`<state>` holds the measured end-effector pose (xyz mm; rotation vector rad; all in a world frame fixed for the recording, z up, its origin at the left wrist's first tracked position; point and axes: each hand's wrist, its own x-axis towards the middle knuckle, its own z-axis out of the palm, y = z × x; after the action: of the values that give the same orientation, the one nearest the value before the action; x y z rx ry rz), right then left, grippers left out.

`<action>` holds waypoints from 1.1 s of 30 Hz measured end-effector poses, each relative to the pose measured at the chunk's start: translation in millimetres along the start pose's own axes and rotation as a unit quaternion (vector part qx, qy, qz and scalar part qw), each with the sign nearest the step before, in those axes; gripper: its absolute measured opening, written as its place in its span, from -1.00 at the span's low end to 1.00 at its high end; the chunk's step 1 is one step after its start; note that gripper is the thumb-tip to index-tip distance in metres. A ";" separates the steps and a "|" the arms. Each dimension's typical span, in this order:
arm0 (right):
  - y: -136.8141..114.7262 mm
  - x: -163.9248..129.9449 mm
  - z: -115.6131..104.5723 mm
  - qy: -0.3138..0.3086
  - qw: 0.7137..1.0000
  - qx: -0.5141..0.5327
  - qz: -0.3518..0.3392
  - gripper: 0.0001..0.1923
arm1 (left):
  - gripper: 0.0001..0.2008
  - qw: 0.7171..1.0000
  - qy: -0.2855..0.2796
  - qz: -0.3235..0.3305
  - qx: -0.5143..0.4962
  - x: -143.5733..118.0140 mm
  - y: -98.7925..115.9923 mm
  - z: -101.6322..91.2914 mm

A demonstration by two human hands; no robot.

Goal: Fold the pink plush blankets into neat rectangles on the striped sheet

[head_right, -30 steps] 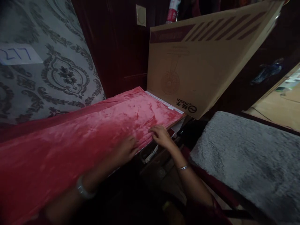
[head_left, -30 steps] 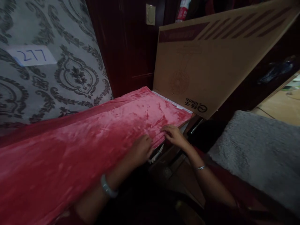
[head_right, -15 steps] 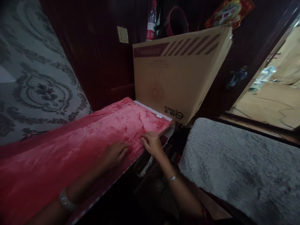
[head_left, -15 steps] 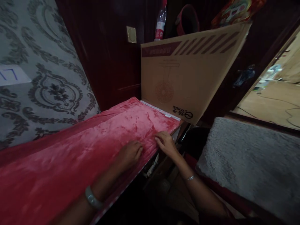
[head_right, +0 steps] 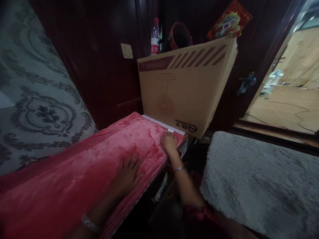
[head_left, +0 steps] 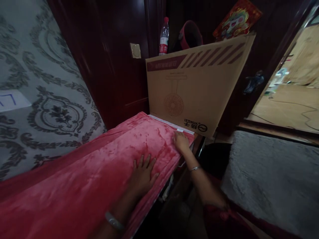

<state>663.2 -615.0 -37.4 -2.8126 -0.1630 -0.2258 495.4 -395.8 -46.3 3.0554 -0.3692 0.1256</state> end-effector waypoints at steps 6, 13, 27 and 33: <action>-22.1 30.9 8.6 -0.032 0.999 0.003 -0.030 -0.41 | -0.38 0.999 0.029 0.007 -0.018 -2.6 -4.2 7.6; -29.7 43.2 8.3 -0.095 0.995 -0.027 -0.005 -0.43 | -0.34 0.997 0.002 0.008 -0.081 -5.6 -2.9 2.4; -164.6 114.0 54.8 -0.178 0.935 0.001 -0.307 -0.39 | -0.38 0.955 0.006 -0.281 0.091 -9.5 -191.9 -37.2; -127.2 190.0 68.7 -0.158 0.954 -0.001 -0.253 -0.42 | -0.35 0.951 -0.002 -0.293 0.103 -15.0 -199.5 -8.4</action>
<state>841.6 -456.5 -31.0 -2.7358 -0.9585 0.1177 528.1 -198.3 -49.5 3.2081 0.5908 0.1298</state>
